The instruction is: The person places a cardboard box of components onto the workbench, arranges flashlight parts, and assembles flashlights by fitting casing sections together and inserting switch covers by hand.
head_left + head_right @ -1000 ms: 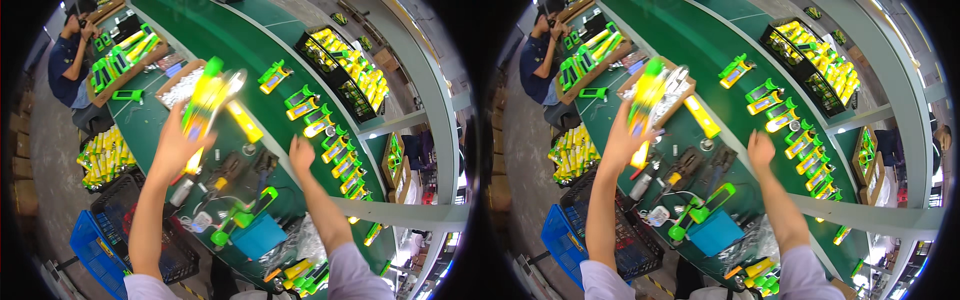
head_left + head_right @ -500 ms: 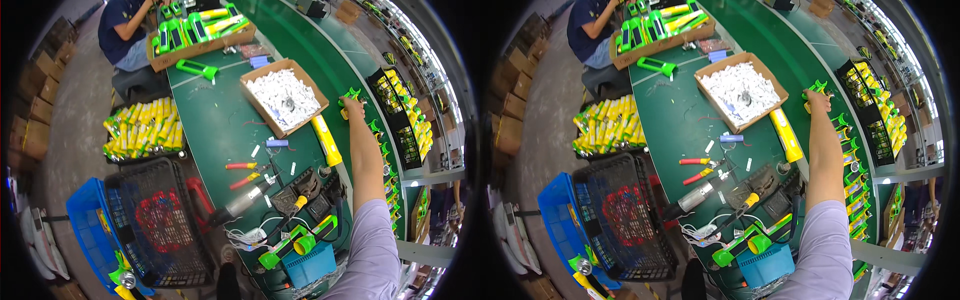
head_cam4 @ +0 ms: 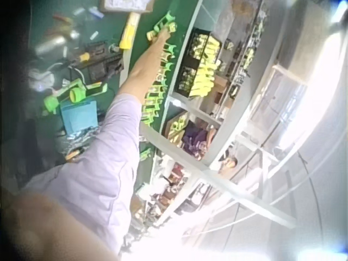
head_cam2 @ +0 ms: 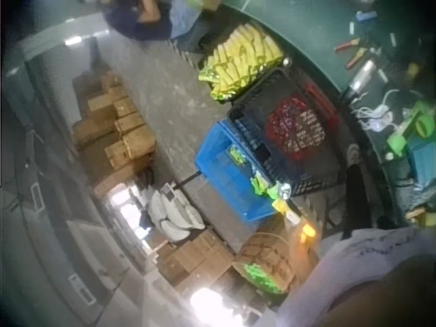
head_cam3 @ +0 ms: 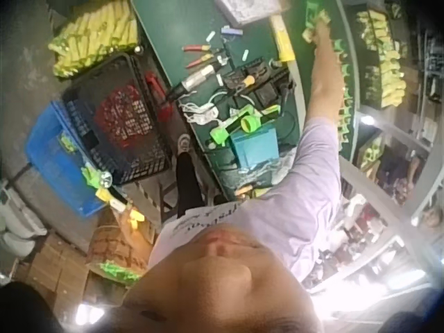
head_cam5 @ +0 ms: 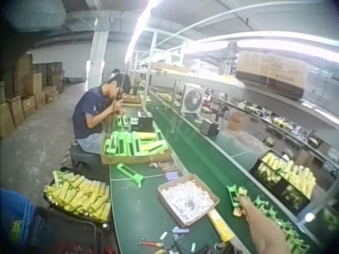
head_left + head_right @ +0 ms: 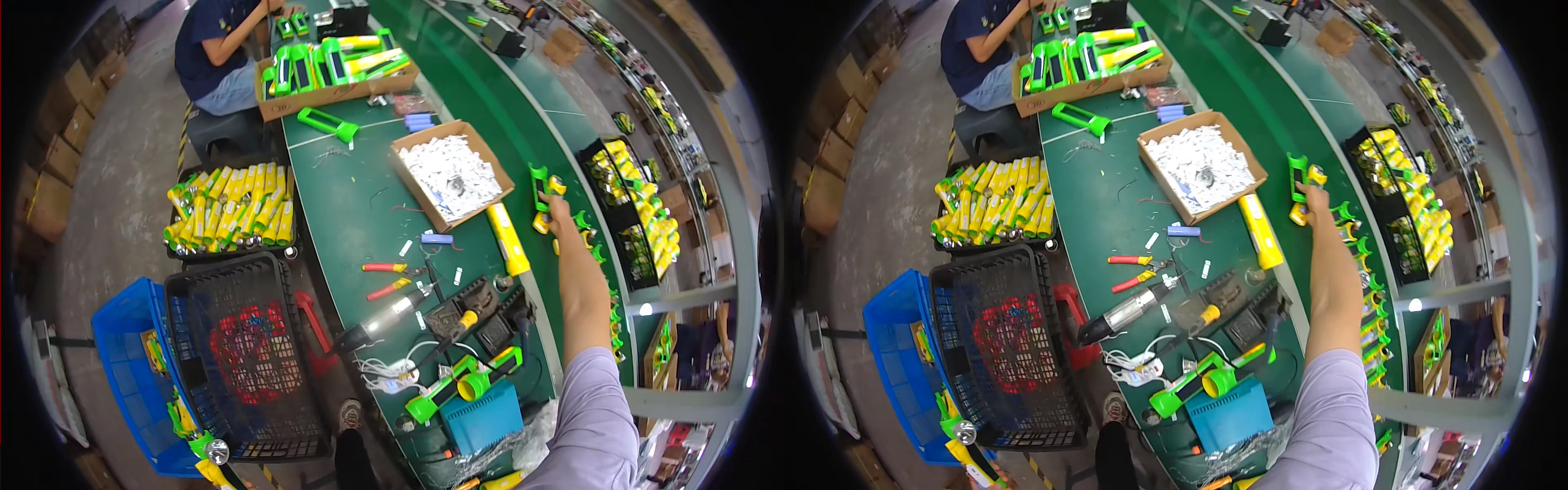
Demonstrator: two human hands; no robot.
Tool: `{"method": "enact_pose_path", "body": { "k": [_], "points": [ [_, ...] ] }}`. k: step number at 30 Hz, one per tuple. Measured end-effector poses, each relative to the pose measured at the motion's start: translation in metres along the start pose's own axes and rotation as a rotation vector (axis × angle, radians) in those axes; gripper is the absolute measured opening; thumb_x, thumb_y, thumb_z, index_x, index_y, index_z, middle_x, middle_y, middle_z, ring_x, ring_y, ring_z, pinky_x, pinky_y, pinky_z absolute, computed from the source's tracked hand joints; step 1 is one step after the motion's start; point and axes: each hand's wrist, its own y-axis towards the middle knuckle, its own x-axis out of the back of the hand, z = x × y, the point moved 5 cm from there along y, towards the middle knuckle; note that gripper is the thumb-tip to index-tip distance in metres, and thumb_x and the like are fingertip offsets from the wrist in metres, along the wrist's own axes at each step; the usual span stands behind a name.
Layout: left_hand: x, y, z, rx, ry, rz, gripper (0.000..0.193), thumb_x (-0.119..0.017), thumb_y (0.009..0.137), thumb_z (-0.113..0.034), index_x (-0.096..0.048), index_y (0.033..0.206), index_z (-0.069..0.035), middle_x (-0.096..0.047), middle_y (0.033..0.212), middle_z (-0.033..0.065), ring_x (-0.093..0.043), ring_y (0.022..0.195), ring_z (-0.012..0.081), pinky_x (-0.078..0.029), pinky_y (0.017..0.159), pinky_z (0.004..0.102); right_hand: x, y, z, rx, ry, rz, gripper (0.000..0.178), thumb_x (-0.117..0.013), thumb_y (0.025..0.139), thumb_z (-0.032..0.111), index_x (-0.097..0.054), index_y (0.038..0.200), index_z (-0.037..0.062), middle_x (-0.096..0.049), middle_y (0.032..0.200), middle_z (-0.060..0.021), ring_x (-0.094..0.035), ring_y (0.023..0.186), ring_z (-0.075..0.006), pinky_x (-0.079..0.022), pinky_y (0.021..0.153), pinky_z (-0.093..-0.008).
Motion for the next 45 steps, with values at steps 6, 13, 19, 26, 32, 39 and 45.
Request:
{"method": "enact_pose_path", "body": {
  "k": [6,13,19,26,32,39,45],
  "points": [
    [0.039,-0.068,-0.034,-0.205,0.023,0.152,0.056,-0.067,0.076,-0.002,-0.046,0.128,-0.002,-0.058,0.102,0.0089,-0.059,0.082,0.0161,-0.048,0.066,0.0251,-0.010,-0.140,0.051,-0.093,0.494,0.427,0.017,-0.070,0.087,0.015,-0.059,0.097,0.0073,-0.060,0.079,-0.0036,-0.058,0.067,-0.0171,-0.048,0.063,-0.0315],
    [-0.039,-0.078,-0.003,-0.327,0.151,0.776,0.067,-0.077,0.063,0.000,-0.046,0.122,-0.008,-0.057,0.099,0.0042,-0.060,0.085,0.0143,-0.052,0.071,0.0276,0.118,-0.486,0.046,0.016,0.574,0.537,0.043,-0.069,0.085,0.007,-0.052,0.125,0.0109,-0.060,0.098,0.0032,-0.057,0.086,-0.0084,-0.047,0.072,-0.0249],
    [-0.126,-0.156,0.098,-0.249,0.665,1.067,0.059,-0.074,0.067,0.001,-0.047,0.118,-0.009,-0.055,0.102,0.0054,-0.057,0.085,0.0129,-0.048,0.069,0.0249,0.278,-0.706,-0.131,-0.296,0.926,0.342,0.067,-0.072,0.083,0.003,-0.038,0.140,0.0067,-0.054,0.129,-0.0027,-0.050,0.119,-0.0136,-0.039,0.102,-0.0308],
    [-0.156,-0.266,0.311,-0.203,1.187,1.271,0.086,-0.077,0.069,-0.001,-0.032,0.142,-0.004,-0.054,0.113,0.0096,-0.057,0.094,0.0179,-0.050,0.075,0.0287,0.458,-0.899,-0.317,-0.282,0.930,-0.401,0.062,-0.071,0.082,0.002,-0.039,0.134,0.0040,-0.058,0.118,-0.0083,-0.058,0.105,-0.0178,-0.046,0.090,-0.0319],
    [-0.174,-0.348,0.544,-0.633,1.542,1.485,0.086,-0.080,0.071,-0.018,-0.033,0.140,0.002,-0.051,0.125,0.0167,-0.054,0.109,0.0256,-0.046,0.091,0.0344,0.598,-0.995,-0.470,-0.550,0.366,-1.143,0.056,-0.075,0.080,0.015,-0.041,0.122,0.0016,-0.062,0.104,-0.0171,-0.062,0.094,-0.0302,-0.049,0.082,-0.0381],
    [-0.162,-0.388,0.750,-1.217,1.814,1.301,0.086,-0.079,0.066,-0.028,-0.036,0.135,0.001,-0.049,0.125,0.0223,-0.056,0.109,0.0363,-0.046,0.095,0.0438,0.634,-1.006,-0.561,-0.487,0.110,-1.378,0.056,-0.075,0.079,0.017,-0.040,0.119,-0.0003,-0.061,0.104,-0.0250,-0.060,0.098,-0.0431,-0.046,0.085,-0.0485],
    [-0.132,-0.415,0.797,-1.261,2.003,1.212,0.097,-0.081,0.067,-0.037,-0.028,0.140,0.000,-0.043,0.131,0.0245,-0.050,0.117,0.0424,-0.048,0.094,0.0475,0.626,-1.022,-0.597,-0.578,0.061,-1.375,0.063,-0.077,0.078,0.026,-0.044,0.123,-0.0022,-0.052,0.116,-0.0250,-0.050,0.111,-0.0411,-0.039,0.097,-0.0468]
  ]
}}
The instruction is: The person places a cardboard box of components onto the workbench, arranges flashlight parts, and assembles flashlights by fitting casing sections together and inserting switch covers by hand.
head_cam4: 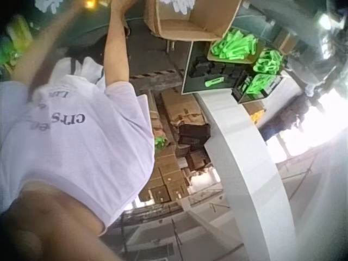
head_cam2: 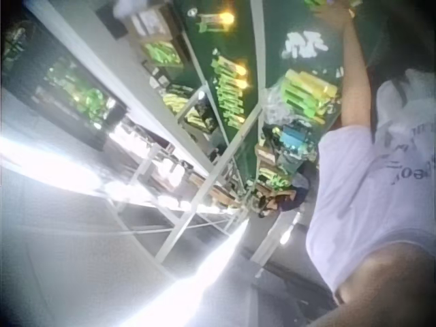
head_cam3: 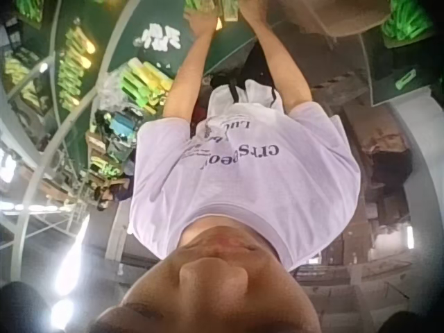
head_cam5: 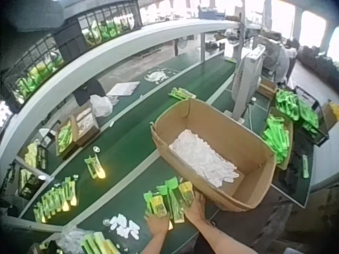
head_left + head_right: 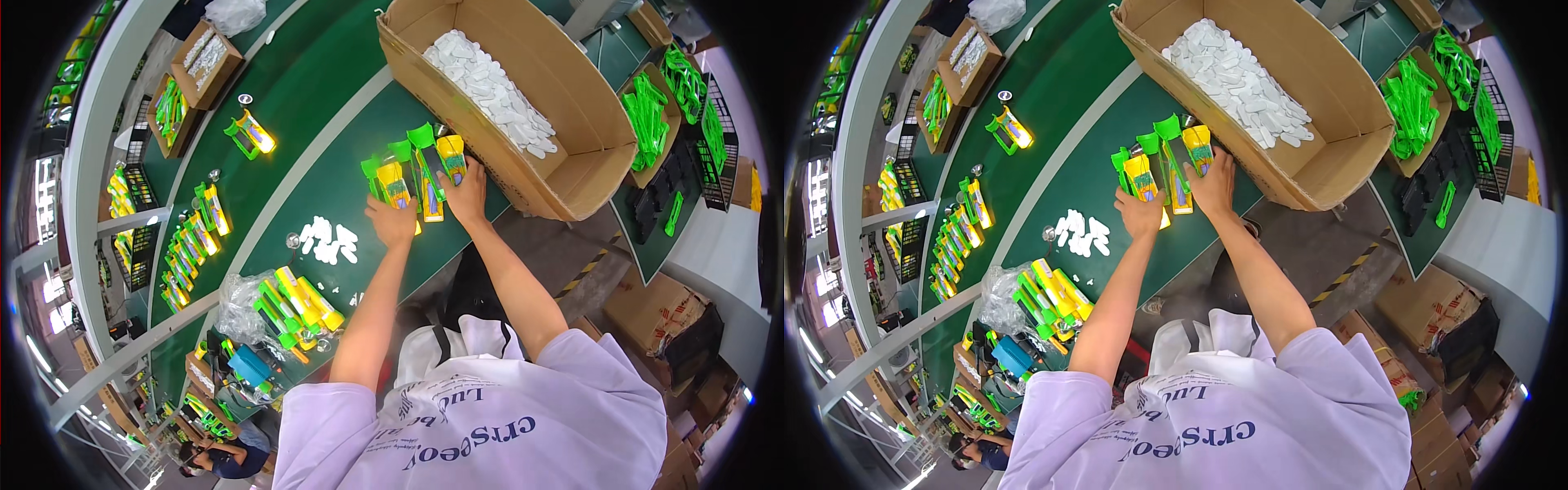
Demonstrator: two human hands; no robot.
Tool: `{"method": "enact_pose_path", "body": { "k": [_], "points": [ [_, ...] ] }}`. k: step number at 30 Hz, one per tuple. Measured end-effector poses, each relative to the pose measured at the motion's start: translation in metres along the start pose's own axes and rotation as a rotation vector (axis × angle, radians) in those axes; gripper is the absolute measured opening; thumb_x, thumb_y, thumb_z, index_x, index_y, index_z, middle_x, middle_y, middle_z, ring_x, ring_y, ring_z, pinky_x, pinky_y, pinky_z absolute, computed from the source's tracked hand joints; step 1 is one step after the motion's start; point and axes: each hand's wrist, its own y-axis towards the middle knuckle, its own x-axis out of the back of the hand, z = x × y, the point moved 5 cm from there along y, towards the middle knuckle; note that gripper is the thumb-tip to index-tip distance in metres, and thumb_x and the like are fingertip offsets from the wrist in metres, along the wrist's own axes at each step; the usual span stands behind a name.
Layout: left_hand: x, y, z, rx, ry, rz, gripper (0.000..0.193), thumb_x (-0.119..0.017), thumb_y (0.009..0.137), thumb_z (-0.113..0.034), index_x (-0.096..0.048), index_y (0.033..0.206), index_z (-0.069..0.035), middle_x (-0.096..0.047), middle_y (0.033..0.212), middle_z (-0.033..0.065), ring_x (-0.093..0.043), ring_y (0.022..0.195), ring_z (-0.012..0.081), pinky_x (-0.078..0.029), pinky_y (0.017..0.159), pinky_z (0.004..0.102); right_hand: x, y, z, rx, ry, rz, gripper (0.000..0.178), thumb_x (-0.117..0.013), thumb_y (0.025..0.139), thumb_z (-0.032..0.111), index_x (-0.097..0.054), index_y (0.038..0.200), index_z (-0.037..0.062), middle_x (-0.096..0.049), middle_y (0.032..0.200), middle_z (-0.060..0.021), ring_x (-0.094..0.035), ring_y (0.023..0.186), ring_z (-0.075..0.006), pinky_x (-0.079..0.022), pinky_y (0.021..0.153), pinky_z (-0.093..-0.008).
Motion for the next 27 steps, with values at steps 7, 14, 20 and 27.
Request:
{"method": "enact_pose_path", "body": {
  "k": [7,14,20,27],
  "points": [
    [0.032,-0.014,0.013,-0.081,0.086,-0.023,0.108,-0.080,0.069,-0.049,-0.022,0.147,-0.001,-0.046,0.129,0.0245,-0.048,0.120,0.0415,-0.044,0.098,0.0490,0.017,-0.023,0.020,0.212,-0.125,-0.117,0.063,-0.072,0.081,0.027,-0.045,0.130,-0.0035,-0.051,0.120,-0.0250,-0.047,0.116,-0.0414,-0.037,0.100,-0.0468],
    [0.114,-0.058,0.108,-0.350,-0.397,-0.114,0.055,-0.070,0.085,-0.026,-0.047,0.129,0.000,-0.058,0.114,0.0214,-0.058,0.107,0.0360,-0.047,0.088,0.0449,-0.029,-0.106,0.144,0.515,0.034,0.169,0.024,-0.062,0.086,0.007,-0.056,0.108,0.0000,-0.058,0.105,-0.0172,-0.056,0.099,-0.0344,-0.045,0.087,-0.0418],
    [0.268,-0.111,0.282,-0.004,-0.699,-0.382,0.016,-0.064,0.092,-0.014,-0.063,0.104,-0.002,-0.066,0.081,0.0052,-0.062,0.070,0.0117,-0.050,0.063,0.0273,-0.255,-0.205,0.271,0.612,0.201,0.854,0.015,-0.061,0.090,0.016,-0.060,0.087,0.0020,-0.062,0.070,-0.0164,-0.061,0.064,-0.0345,-0.049,0.061,-0.0428],
    [0.450,-0.087,0.477,0.244,-0.785,-0.784,0.014,-0.057,0.096,-0.014,-0.062,0.094,-0.002,-0.056,0.068,-0.0014,-0.051,0.060,0.0053,-0.040,0.052,0.0220,-0.478,-0.253,0.345,1.206,-0.452,0.885,0.035,-0.052,0.093,0.036,-0.065,0.080,0.0065,-0.067,0.076,-0.0204,-0.065,0.076,-0.0409,-0.050,0.070,-0.0529]
  ]
}}
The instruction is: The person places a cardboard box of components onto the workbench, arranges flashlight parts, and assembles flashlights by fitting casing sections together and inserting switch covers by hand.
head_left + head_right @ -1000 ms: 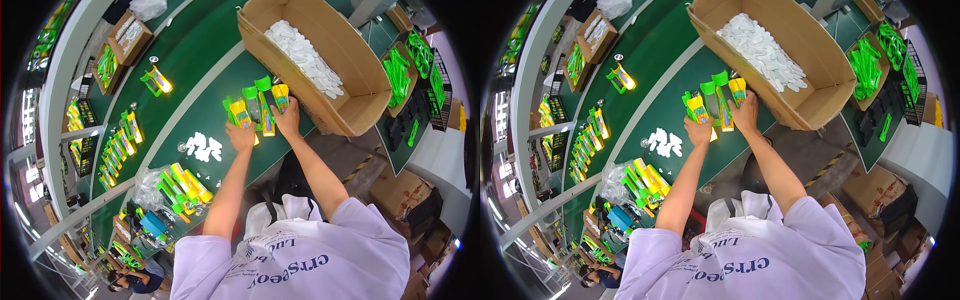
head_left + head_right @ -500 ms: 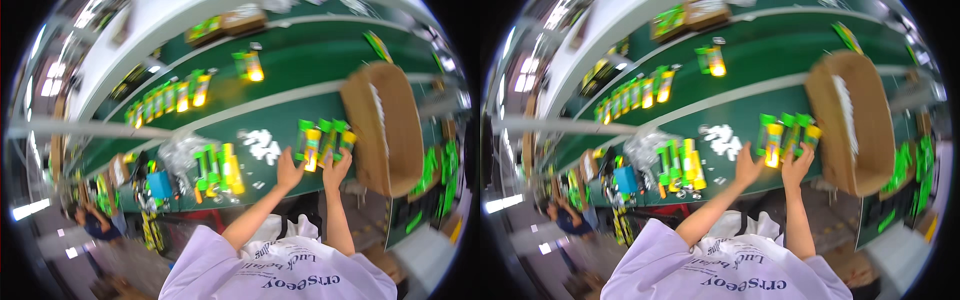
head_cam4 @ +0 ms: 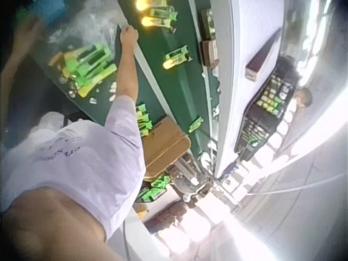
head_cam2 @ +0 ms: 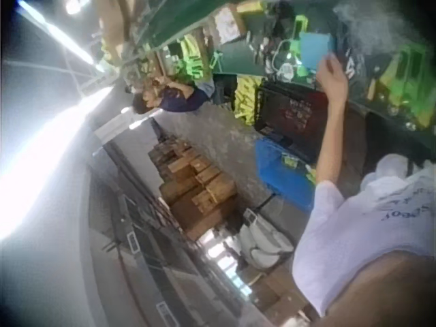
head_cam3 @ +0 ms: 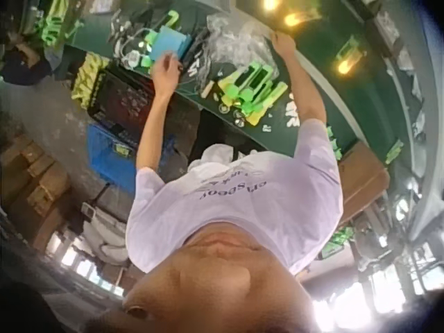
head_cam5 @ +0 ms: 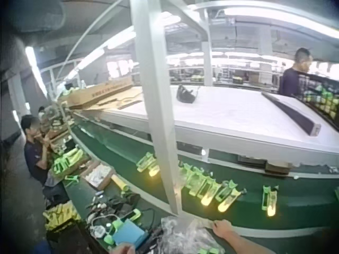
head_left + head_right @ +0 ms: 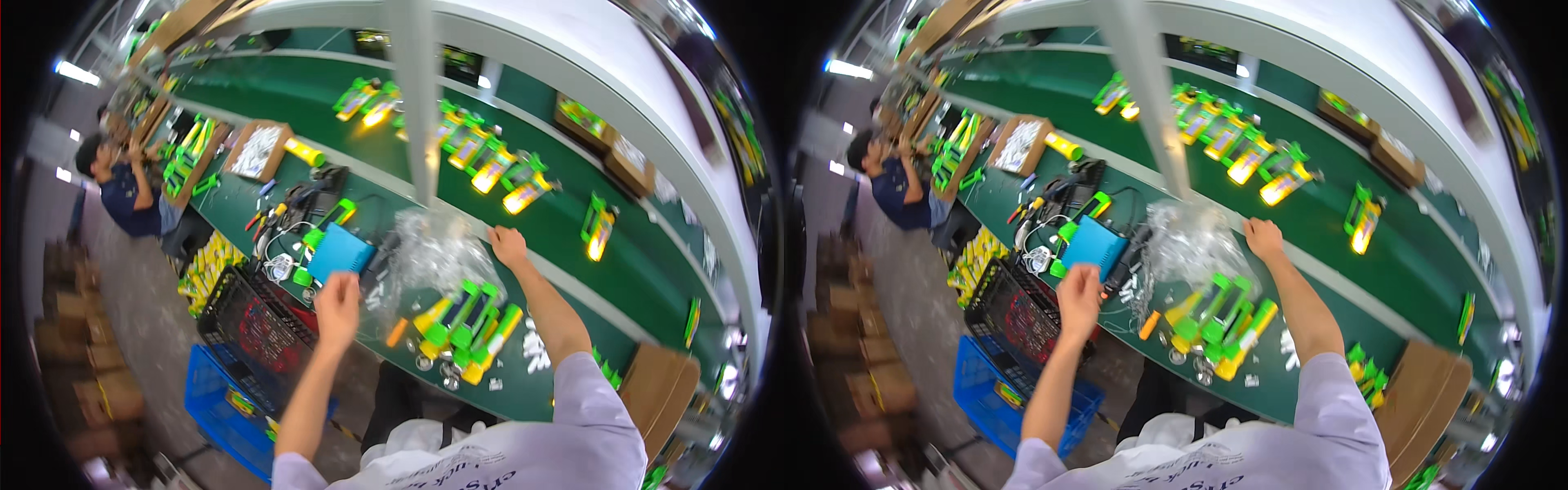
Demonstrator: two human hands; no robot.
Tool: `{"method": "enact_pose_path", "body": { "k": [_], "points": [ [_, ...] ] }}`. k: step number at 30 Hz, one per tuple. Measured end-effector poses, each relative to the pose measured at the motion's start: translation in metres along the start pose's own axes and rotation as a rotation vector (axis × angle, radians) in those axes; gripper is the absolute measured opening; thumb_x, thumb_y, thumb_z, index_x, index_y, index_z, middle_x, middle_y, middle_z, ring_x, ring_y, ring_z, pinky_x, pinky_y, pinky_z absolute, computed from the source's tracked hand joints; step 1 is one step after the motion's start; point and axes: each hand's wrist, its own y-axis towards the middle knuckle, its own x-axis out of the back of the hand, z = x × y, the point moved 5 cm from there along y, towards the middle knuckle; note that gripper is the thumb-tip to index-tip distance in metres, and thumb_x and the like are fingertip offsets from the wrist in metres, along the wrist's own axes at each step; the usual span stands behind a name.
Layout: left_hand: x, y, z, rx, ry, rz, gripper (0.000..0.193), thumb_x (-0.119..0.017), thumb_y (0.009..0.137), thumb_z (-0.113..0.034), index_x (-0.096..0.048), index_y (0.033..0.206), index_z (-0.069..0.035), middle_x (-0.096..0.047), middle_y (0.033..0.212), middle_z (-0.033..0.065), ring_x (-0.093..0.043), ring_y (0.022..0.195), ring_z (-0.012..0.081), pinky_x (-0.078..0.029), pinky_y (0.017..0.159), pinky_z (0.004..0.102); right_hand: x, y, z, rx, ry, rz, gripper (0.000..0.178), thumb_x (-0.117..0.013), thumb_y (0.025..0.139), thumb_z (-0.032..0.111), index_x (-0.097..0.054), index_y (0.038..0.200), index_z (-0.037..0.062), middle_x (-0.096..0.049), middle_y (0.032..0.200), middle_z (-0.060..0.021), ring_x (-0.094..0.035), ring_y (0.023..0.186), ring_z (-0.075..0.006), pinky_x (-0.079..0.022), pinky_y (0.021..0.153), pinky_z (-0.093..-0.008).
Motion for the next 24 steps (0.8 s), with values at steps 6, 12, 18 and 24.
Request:
{"method": "enact_pose_path", "body": {
  "k": [6,12,18,24],
  "points": [
    [0.020,0.287,0.018,-0.405,0.369,-0.236,0.019,-0.063,0.085,-0.016,-0.061,0.094,0.000,-0.067,0.079,0.0167,-0.066,0.078,0.0353,-0.051,0.070,0.0427,-0.030,0.017,0.032,0.031,-0.253,-0.279,0.040,-0.055,0.094,0.032,-0.054,0.062,0.0072,-0.059,0.057,-0.0159,-0.059,0.052,-0.0363,-0.046,0.050,-0.0475],
    [-0.039,0.517,0.080,-0.139,0.724,-0.042,0.077,-0.070,0.073,-0.018,-0.033,0.140,-0.012,-0.036,0.143,0.0233,-0.034,0.133,0.0404,-0.036,0.104,0.0530,-0.030,0.027,0.037,0.074,-0.178,-0.317,0.041,-0.062,0.090,0.024,-0.048,0.056,0.0059,-0.049,0.050,-0.0149,-0.048,0.042,-0.0349,-0.038,0.044,-0.0444],
    [-0.082,0.604,0.079,-0.078,0.917,0.060,0.118,-0.078,0.065,-0.026,-0.004,0.156,-0.023,-0.011,0.159,0.0212,-0.013,0.147,0.0370,-0.024,0.111,0.0623,-0.041,0.022,0.011,0.129,-0.298,-0.370,0.038,-0.061,0.088,0.023,-0.049,0.056,0.0052,-0.047,0.048,-0.0147,-0.045,0.041,-0.0344,-0.035,0.044,-0.0433],
    [-0.091,0.638,0.094,-0.097,0.893,0.176,0.110,-0.075,0.071,-0.041,-0.009,0.155,-0.018,-0.037,0.143,0.0218,-0.038,0.132,0.0361,-0.035,0.100,0.0600,-0.046,0.021,0.007,0.168,-0.297,-0.373,0.030,-0.061,0.083,0.019,-0.055,0.056,0.0047,-0.049,0.049,-0.0146,-0.048,0.042,-0.0345,-0.036,0.045,-0.0437]
  ]
}}
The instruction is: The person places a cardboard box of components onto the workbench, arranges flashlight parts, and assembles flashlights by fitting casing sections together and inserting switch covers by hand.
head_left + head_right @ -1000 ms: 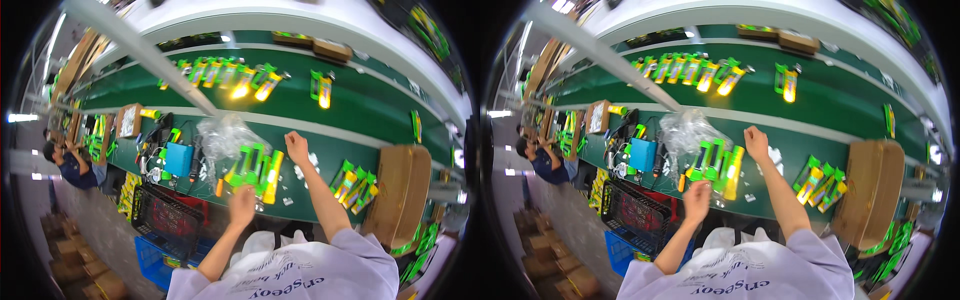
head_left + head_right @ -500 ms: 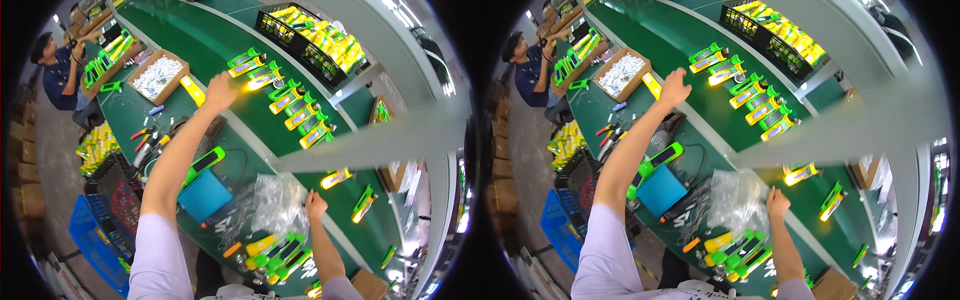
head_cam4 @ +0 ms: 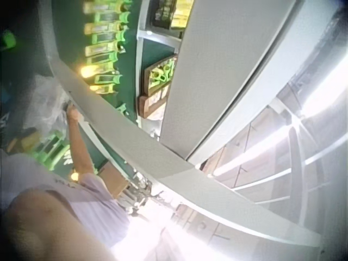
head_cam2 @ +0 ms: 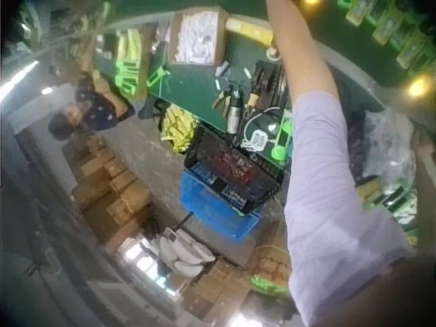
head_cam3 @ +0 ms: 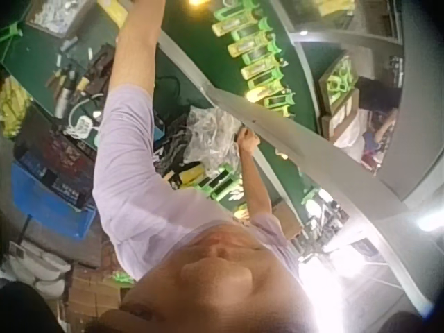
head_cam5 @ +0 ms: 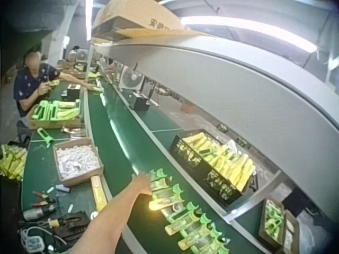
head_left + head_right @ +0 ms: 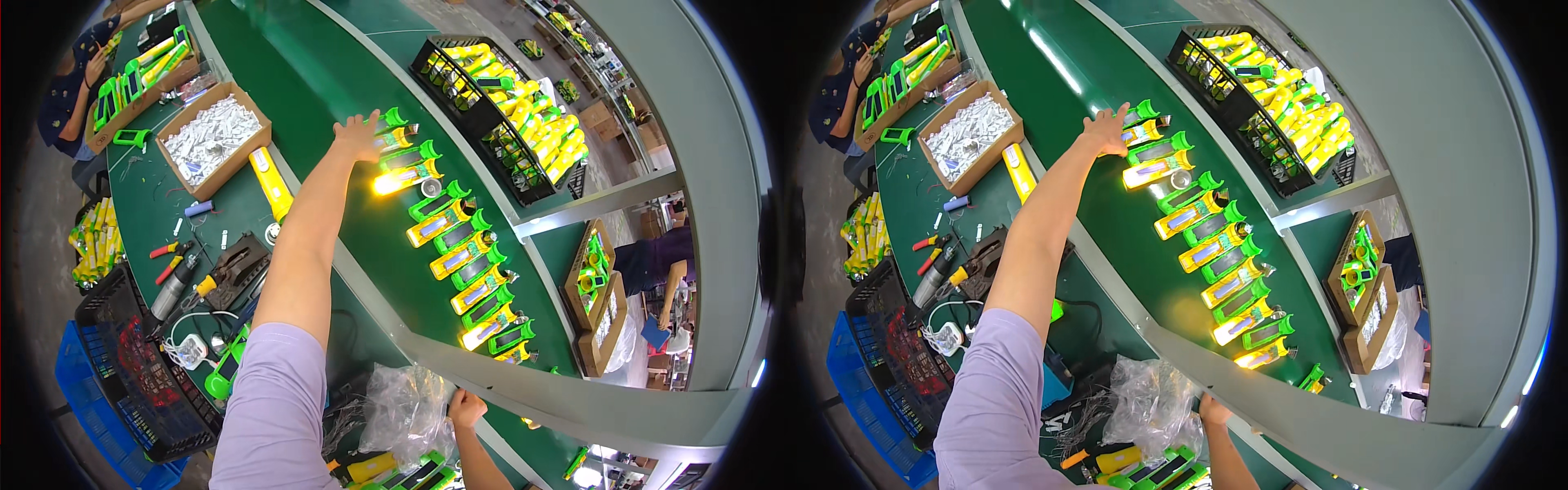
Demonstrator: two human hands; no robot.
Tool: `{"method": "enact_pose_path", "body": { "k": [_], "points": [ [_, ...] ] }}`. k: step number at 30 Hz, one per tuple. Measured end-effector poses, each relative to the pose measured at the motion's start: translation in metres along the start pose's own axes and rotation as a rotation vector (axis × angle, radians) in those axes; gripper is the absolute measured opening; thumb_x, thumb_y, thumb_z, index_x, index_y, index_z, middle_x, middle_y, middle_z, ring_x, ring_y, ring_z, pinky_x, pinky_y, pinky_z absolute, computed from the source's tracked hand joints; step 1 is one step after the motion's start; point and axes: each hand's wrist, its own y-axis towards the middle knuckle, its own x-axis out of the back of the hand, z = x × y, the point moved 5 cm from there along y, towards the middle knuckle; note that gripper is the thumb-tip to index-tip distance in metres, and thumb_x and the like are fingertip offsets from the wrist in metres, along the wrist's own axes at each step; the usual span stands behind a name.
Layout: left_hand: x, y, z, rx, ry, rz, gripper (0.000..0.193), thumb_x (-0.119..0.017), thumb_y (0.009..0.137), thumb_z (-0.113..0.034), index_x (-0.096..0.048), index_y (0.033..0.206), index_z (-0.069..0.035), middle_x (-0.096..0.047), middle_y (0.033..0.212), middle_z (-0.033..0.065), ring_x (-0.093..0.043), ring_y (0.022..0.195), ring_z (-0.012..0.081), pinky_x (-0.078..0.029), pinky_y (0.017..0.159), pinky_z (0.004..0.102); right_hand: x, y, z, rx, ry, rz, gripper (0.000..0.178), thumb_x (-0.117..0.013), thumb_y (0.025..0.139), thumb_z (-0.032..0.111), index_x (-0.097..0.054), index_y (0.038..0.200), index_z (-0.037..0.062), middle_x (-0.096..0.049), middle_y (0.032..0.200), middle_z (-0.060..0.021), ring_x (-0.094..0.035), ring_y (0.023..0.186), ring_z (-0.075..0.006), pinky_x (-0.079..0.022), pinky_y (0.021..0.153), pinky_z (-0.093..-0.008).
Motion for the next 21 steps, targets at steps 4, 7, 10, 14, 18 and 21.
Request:
{"method": "enact_pose_path", "body": {
  "k": [4,7,10,14,18,21],
  "points": [
    [-0.005,0.010,0.007,0.114,-0.199,0.007,0.117,-0.080,0.063,-0.032,-0.010,0.154,-0.014,-0.034,0.147,0.0223,-0.038,0.135,0.0369,-0.041,0.105,0.0478,0.014,0.014,0.021,-0.021,0.075,0.001,0.028,-0.060,0.080,0.017,-0.056,0.056,0.0044,-0.051,0.050,-0.0150,-0.050,0.044,-0.0357,-0.038,0.046,-0.0458],
    [-0.007,0.008,0.014,0.168,-0.227,0.014,0.114,-0.079,0.062,-0.032,-0.013,0.153,-0.009,-0.036,0.144,0.0232,-0.048,0.127,0.0374,-0.046,0.102,0.0418,0.018,0.021,0.028,-0.020,0.078,-0.008,0.027,-0.060,0.080,0.016,-0.056,0.056,0.0041,-0.051,0.050,-0.0155,-0.050,0.044,-0.0365,-0.039,0.046,-0.0460],
    [-0.001,0.001,0.024,0.214,-0.405,-0.014,0.102,-0.079,0.059,-0.031,-0.027,0.142,-0.005,-0.048,0.133,0.0232,-0.056,0.117,0.0378,-0.048,0.097,0.0407,0.019,0.017,0.028,-0.024,0.097,-0.017,0.027,-0.060,0.080,0.016,-0.057,0.057,0.0037,-0.051,0.051,-0.0154,-0.050,0.044,-0.0367,-0.038,0.045,-0.0458],
    [0.020,-0.014,0.023,0.190,-0.619,-0.054,0.094,-0.079,0.055,-0.032,-0.036,0.133,0.000,-0.054,0.126,0.0244,-0.059,0.113,0.0376,-0.050,0.094,0.0398,0.008,0.006,0.000,0.008,0.028,-0.012,0.030,-0.061,0.083,0.019,-0.053,0.058,0.0053,-0.048,0.048,-0.0139,-0.047,0.042,-0.0355,-0.036,0.044,-0.0448],
    [0.035,-0.048,0.019,0.133,-0.562,-0.066,0.098,-0.078,0.055,-0.032,-0.034,0.136,0.002,-0.057,0.123,0.0259,-0.059,0.113,0.0371,-0.049,0.095,0.0385,0.020,0.020,0.018,-0.112,0.061,0.053,0.037,-0.061,0.086,0.020,-0.046,0.055,0.0073,-0.047,0.047,-0.0130,-0.048,0.041,-0.0339,-0.035,0.042,-0.0433],
    [0.047,-0.071,-0.001,0.073,-0.516,-0.089,0.101,-0.078,0.056,-0.032,-0.033,0.139,0.002,-0.057,0.124,0.0261,-0.058,0.114,0.0367,-0.047,0.096,0.0388,0.017,0.012,0.017,-0.178,0.085,0.078,0.036,-0.061,0.087,0.022,-0.047,0.056,0.0076,-0.049,0.048,-0.0128,-0.049,0.042,-0.0346,-0.037,0.043,-0.0445]
  ]
}}
